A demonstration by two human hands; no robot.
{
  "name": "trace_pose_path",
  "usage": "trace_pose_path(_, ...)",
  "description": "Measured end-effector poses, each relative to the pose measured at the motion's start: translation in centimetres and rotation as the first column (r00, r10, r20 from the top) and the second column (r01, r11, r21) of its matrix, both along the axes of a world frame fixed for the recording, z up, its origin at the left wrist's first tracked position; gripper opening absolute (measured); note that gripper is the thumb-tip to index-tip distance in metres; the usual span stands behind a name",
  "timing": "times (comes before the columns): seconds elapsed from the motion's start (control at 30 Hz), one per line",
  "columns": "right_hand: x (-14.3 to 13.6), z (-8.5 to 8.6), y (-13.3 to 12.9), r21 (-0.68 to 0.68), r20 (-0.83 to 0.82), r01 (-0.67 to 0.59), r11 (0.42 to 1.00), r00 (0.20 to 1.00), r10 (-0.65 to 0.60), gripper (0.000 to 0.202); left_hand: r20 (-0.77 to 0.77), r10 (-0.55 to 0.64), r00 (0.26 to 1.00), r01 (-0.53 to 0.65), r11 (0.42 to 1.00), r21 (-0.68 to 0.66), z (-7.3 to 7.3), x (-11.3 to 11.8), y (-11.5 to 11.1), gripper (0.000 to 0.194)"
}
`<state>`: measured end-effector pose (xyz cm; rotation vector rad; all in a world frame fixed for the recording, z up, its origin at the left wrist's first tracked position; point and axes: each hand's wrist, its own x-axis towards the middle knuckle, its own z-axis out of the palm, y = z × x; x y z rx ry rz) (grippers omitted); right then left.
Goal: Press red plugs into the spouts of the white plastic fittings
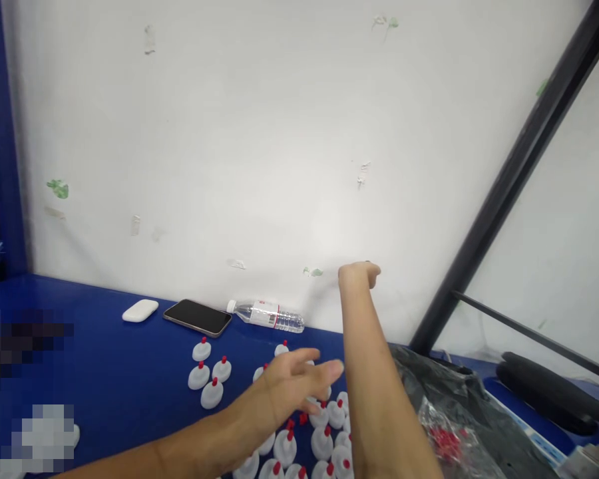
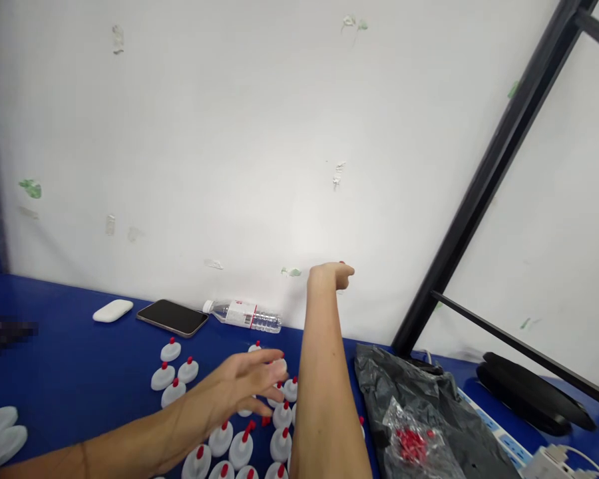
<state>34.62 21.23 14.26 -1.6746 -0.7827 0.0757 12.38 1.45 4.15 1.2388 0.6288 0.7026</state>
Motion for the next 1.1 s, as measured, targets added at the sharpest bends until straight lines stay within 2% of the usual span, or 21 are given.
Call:
trace_pose_path(0.1,-3.5,0.6,0.3,-0.101,-0.145,-0.065,0.993,0.988,0.050,0.033,0.177,-0.182,0.967,0.209,0.967,-0.146,1.5,2.0,0.5,0.068)
trace_pose_path(0.17,-5.0,0.9,0.3,-0.136,-0.200,-0.105,0.985,0.977,0.076,0.034,0.290,-0.226,0.930,0.288,0.938,-0.191,2.2,2.7,0.6,0.058)
trace_pose_path(0.27,-6.2,1.1,0.0,-0.172,-0.232,-0.155,0.973,0.966,0.113,0.037,0.398,-0.233,0.887,0.337,0.917,-0.215,2.4,3.1,0.8,0.050)
trace_pose_path(0.47,-6.6,1.2,-0.6,-0.217,-0.250,-0.204,0.955,0.957,0.147,0.037,0.419,-0.158,0.894,0.265,0.940,-0.213,2.0,3.0,1.2,0.044)
trace_pose_path(0.6,-6.9,1.2,-0.6,-0.221,-0.270,-0.219,0.950,0.950,0.156,0.037,0.415,-0.146,0.898,0.249,0.947,-0.205,2.2,3.0,1.2,0.042)
trace_pose_path(0.83,-7.2,1.5,-1.2,-0.150,-0.367,-0.208,0.966,0.920,0.141,0.038,0.445,-0.160,0.881,0.265,0.947,-0.185,2.2,3.2,1.2,0.042)
trace_pose_path(0.97,-7.6,1.8,-1.6,-0.046,-0.500,-0.144,0.989,0.860,0.102,0.038,0.456,-0.162,0.875,0.255,0.955,-0.152,1.5,3.2,1.6,0.033)
trace_pose_path(1.1,-8.3,2.2,-1.7,0.082,-0.670,0.004,0.997,0.740,0.052,0.037,0.465,-0.165,0.870,0.249,0.960,-0.124,1.0,3.1,1.9,0.027)
